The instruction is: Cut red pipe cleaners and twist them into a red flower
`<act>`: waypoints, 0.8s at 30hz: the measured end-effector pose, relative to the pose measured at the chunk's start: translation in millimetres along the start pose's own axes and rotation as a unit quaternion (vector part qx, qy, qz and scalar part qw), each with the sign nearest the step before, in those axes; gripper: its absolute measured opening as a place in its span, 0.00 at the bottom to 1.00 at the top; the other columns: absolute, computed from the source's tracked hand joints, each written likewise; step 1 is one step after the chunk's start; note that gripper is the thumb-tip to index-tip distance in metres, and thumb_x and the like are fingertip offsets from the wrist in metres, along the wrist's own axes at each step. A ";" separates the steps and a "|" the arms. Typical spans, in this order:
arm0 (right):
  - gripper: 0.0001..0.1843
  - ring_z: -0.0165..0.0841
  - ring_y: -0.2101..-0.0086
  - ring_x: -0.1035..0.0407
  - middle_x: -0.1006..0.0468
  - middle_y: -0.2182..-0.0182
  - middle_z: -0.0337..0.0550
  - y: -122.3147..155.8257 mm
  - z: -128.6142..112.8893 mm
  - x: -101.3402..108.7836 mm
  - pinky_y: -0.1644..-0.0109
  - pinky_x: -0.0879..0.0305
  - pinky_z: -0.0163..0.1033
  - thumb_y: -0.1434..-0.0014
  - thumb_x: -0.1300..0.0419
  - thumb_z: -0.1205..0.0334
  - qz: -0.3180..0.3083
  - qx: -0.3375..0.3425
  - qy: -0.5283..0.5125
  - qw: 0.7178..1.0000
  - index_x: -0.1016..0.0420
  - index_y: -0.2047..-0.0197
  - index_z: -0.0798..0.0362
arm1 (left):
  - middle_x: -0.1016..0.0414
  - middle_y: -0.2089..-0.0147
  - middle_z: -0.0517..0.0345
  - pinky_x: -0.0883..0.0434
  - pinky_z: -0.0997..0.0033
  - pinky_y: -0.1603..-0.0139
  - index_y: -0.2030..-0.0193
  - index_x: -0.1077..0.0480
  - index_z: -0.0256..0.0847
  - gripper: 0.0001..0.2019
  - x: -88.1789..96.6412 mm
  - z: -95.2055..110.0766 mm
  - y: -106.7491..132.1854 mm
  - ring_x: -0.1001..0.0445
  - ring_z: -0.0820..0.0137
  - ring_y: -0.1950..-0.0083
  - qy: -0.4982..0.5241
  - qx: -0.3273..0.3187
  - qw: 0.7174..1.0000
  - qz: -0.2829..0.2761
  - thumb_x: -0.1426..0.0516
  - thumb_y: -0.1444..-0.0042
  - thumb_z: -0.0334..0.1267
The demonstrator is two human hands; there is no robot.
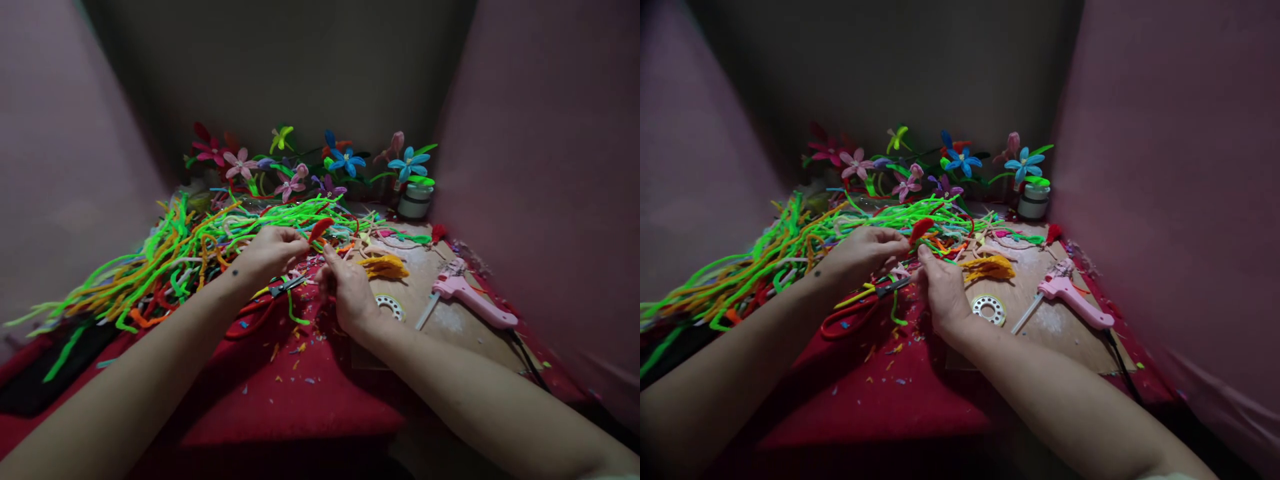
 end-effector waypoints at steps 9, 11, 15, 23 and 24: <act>0.28 0.24 0.83 0.46 0.39 0.88 0.35 31.6 -9.9 -41.2 0.77 0.51 0.34 0.40 0.47 0.50 -0.219 0.126 0.218 0.943 0.40 0.87 0.54 | 0.28 0.75 0.59 0.38 0.76 0.74 0.70 0.26 0.35 0.08 -65.7 16.6 -45.4 0.33 0.75 0.75 -0.108 -0.144 0.981 -0.069 0.44 0.51 0.37; 0.27 0.24 0.83 0.48 0.41 0.88 0.35 31.7 -8.6 -43.3 0.77 0.52 0.34 0.40 0.48 0.50 -0.230 0.142 0.244 0.931 0.41 0.87 0.54 | 0.26 0.74 0.58 0.38 0.75 0.71 0.69 0.25 0.35 0.08 -57.6 11.0 -39.8 0.32 0.74 0.73 -0.138 -0.149 0.978 -0.056 0.43 0.51 0.36; 0.27 0.24 0.82 0.49 0.42 0.86 0.35 38.7 -8.8 -49.9 0.75 0.53 0.35 0.39 0.49 0.51 -0.254 0.185 0.301 0.900 0.43 0.86 0.54 | 0.26 0.75 0.58 0.38 0.74 0.71 0.70 0.24 0.35 0.08 -14.8 5.0 -15.8 0.32 0.73 0.74 -0.192 -0.136 0.972 -0.016 0.44 0.51 0.35; 0.25 0.23 0.82 0.52 0.45 0.86 0.34 49.3 -10.8 -57.6 0.76 0.55 0.34 0.39 0.49 0.56 -0.260 0.264 0.347 0.862 0.48 0.85 0.53 | 0.23 0.71 0.57 0.36 0.73 0.67 0.66 0.23 0.38 0.12 154.6 -25.5 43.7 0.29 0.70 0.70 -0.351 -0.020 0.905 0.237 0.45 0.51 0.40; 0.24 0.23 0.82 0.52 0.45 0.86 0.34 49.9 -10.2 -58.1 0.76 0.55 0.34 0.39 0.49 0.56 -0.263 0.268 0.349 0.859 0.48 0.84 0.53 | 0.24 0.73 0.58 0.37 0.73 0.68 0.65 0.23 0.39 0.12 171.9 -34.6 51.9 0.29 0.70 0.71 -0.362 0.009 0.897 0.253 0.45 0.51 0.40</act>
Point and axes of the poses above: each hand's wrist, its own y-axis away from the middle knuckle, its own x-axis out of the back of the hand, z = x × y, the point moved 9 cm from there along -y, towards the middle knuckle
